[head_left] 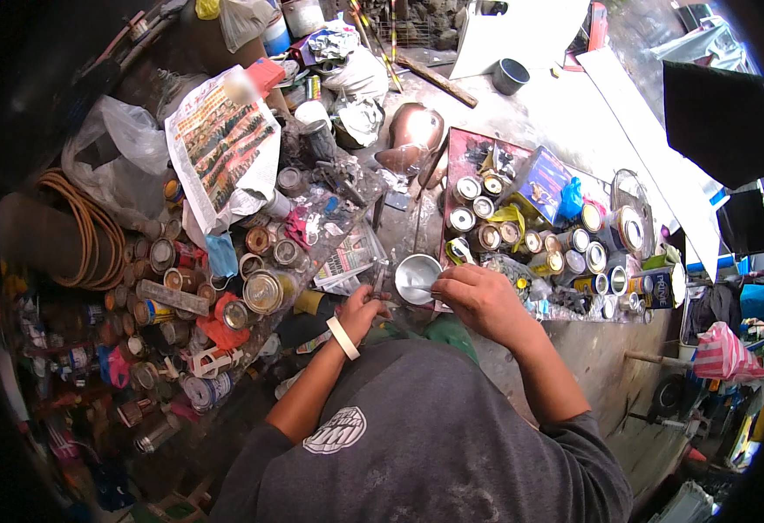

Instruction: The person prepares a spray gun by mixing paint in a cup and then uses the spray gun to paint the side panel of a white car.

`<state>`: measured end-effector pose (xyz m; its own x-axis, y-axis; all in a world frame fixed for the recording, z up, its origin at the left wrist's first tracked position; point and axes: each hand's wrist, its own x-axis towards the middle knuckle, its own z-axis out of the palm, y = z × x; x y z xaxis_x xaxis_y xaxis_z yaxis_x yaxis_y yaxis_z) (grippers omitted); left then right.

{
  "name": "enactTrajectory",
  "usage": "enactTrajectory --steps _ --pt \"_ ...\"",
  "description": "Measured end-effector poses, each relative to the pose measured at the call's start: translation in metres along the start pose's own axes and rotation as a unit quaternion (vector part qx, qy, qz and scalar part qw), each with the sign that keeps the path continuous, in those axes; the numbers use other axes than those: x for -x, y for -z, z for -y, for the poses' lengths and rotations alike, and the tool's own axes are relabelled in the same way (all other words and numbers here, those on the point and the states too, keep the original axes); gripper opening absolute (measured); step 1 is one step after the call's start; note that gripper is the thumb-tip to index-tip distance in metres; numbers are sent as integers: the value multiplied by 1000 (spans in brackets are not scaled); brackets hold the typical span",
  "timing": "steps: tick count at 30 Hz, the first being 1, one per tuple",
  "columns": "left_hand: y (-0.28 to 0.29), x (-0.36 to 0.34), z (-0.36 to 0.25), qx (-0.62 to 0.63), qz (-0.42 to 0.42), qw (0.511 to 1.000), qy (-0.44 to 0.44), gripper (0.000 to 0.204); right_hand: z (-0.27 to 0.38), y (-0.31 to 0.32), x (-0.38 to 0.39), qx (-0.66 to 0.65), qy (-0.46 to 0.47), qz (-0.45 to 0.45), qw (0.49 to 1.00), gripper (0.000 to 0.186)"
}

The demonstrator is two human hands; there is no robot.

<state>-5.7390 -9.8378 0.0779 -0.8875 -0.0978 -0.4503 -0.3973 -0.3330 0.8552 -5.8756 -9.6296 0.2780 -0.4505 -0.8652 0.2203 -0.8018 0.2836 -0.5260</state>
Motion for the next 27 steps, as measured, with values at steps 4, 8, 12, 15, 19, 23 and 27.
enactTrajectory --steps 4,8,12,15,19,23,27 --pt "-1 -4 0 14 12 1000 2 33 -9 3 3 46 -56 -53 996 17" --pt "-3 -11 -2 -1 27 1000 12 33 -2 3 10 5 -15 -35 999 17" --pt "-14 -18 -11 -33 34 999 22 31 -10 11 22 57 -98 -81 990 20" --pt "-25 -25 -16 -34 66 997 31 30 -3 8 33 35 -68 -79 994 21" --pt "-46 -36 -22 -82 110 989 56 30 -11 22 67 76 -167 -107 977 21" --pt "-86 -45 -27 -90 158 981 67 30 -6 21 97 60 -177 -158 970 19" --pt "-122 -49 -18 -106 201 971 75 30 -7 44 148 78 -272 -152 947 19"
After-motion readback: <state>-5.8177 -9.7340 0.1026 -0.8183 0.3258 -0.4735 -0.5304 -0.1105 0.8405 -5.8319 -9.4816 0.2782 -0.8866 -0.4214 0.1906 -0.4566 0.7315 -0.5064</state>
